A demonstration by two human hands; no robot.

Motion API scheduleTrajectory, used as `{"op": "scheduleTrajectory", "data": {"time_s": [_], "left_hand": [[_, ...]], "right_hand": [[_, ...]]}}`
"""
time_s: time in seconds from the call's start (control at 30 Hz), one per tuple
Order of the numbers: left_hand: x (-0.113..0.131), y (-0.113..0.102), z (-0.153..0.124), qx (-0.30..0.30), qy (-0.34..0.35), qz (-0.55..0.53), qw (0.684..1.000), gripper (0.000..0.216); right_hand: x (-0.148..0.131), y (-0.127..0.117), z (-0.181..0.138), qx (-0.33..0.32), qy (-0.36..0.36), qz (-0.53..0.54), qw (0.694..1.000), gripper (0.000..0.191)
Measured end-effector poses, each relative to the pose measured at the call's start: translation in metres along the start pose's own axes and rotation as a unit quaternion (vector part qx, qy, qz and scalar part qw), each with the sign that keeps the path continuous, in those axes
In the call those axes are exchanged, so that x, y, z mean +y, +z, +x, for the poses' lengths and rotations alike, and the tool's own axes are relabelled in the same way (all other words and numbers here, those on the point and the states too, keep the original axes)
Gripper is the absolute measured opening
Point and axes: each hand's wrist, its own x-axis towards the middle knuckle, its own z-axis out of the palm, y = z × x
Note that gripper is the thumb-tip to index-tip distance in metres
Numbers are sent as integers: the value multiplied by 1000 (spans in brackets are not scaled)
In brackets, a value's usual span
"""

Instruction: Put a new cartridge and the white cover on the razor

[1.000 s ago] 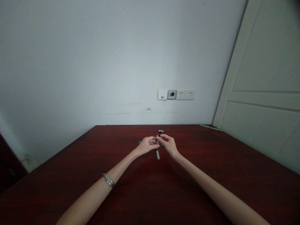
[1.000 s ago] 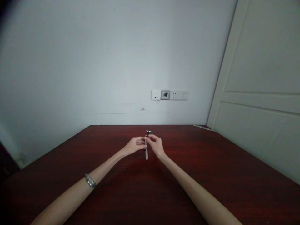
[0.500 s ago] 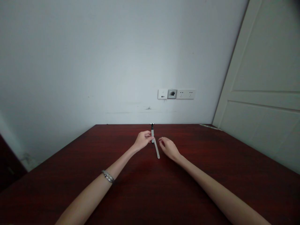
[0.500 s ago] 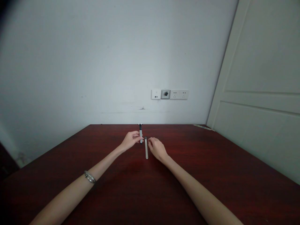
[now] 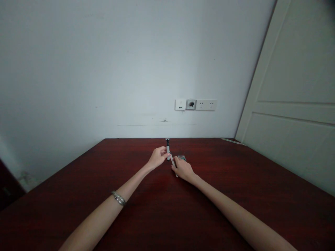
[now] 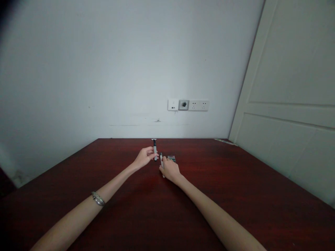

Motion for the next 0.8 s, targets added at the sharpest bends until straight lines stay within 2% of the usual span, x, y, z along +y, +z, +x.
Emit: {"op": "scheduleTrajectory", "data": {"time_s": [0.17,0.3,0.4,0.5,0.6,0.67,0.73,0.8], "left_hand": [[-6,-2,1,-2,-8,-2,1000,8],[-10,-4,-1,2,-4,14,1000,8],[-15,-5,-2,3,8,27,1000,10],[-21,-6,-2,-2,32,49,998,14],[-24,-8,-4,-14,47,82,995,12],[-24,-10,-4,-16,52,115,992,8],[-25,-12,-5,-16,56,157,986,6],[-26,-13,-6,-24,61,197,978,8]], "right_hand": [[1,-2,1,-30,26,28,999,27],[5,0,4,-33,21,83,996,39],[14,-2,8,3,11,148,989,47],[28,-9,15,66,5,228,971,44],[44,-17,21,117,35,291,949,41],[56,-21,25,103,72,324,938,42],[66,-24,28,59,103,355,927,40],[73,-26,29,36,110,379,918,35]]}}
